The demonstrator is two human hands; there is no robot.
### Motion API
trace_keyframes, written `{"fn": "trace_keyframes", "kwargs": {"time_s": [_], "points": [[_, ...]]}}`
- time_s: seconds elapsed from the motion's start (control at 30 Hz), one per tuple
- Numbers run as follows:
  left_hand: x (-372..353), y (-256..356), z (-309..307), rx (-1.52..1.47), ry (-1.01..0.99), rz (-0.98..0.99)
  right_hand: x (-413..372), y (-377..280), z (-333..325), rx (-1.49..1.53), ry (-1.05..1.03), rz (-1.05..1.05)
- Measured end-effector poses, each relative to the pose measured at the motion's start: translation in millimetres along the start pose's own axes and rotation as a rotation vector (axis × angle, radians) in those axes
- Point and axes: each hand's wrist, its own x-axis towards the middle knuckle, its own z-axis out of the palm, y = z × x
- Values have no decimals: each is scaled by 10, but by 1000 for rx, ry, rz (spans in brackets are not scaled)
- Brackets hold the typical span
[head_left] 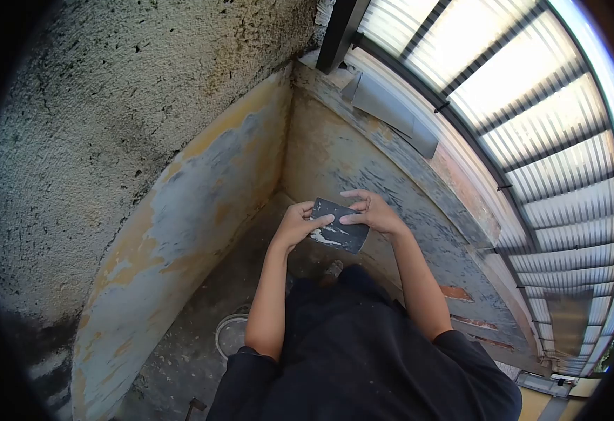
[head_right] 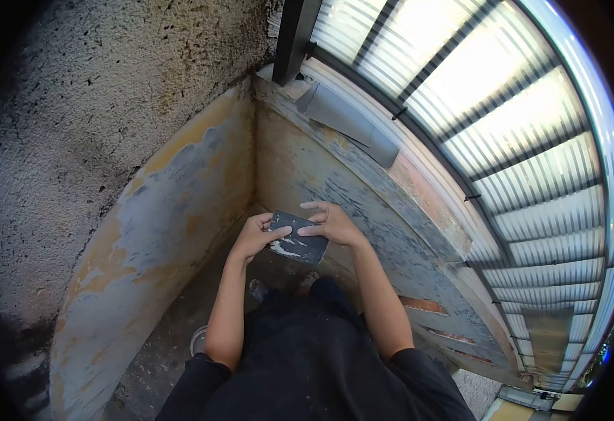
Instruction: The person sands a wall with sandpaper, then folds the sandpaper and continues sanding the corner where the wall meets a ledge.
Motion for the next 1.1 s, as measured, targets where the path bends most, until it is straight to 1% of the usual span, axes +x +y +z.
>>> {"fn": "trace_keyframes", "kwargs": {"time_s": [0.03,0.1,0.13,0.2,0.23,0.33,0.4,0.43,0.5,0.63,0.7,0.73,0.8,0.83,0.87,0.93,0.97,1.0,1.03,1.07,1.1], "points": [[-18,8,-1,1,-3,2,9,36,0,0,4,-1],[-60,11,11,-136,97,95,76,207,-41,291,63,-67],[-43,-51,-8,-135,98,100,120,297,-68,289,62,-71],[23,-212,-50,-70,220,212,201,420,-126,390,29,-85],[16,-264,-38,-71,224,214,229,444,-140,388,26,-86],[-78,-170,116,-83,198,209,299,387,-104,339,34,-101],[-193,37,297,-322,170,235,376,332,-127,261,-1,-199],[-196,39,294,-323,180,237,415,313,-155,259,-10,-198],[-186,44,270,-411,69,151,483,273,-229,167,-93,-221],[-16,13,503,-467,101,149,476,116,-369,102,-118,-211],[129,-15,736,-391,200,264,516,125,-434,84,-96,-188],[190,-36,823,-398,212,264,541,138,-470,79,-109,-183],[271,18,965,-358,304,306,633,202,-569,-41,-59,-265],[270,27,1012,-366,294,251,674,244,-611,-42,-67,-259],[322,-19,1026,-369,301,246,684,257,-627,-64,-61,-297],[417,-97,1038,-336,394,219,640,316,-628,-83,-61,-331],[456,-69,1067,-333,399,220,531,256,-590,-366,118,-447],[499,-32,1133,-318,518,295,403,175,-551,-649,301,-555],[543,-17,1212,-304,636,366,244,73,-516,-648,298,-550],[621,4,1272,-305,636,362,66,-72,-482,-750,365,-637],[710,31,1327,-159,750,492,-85,-181,-460,-854,431,-723]]}}
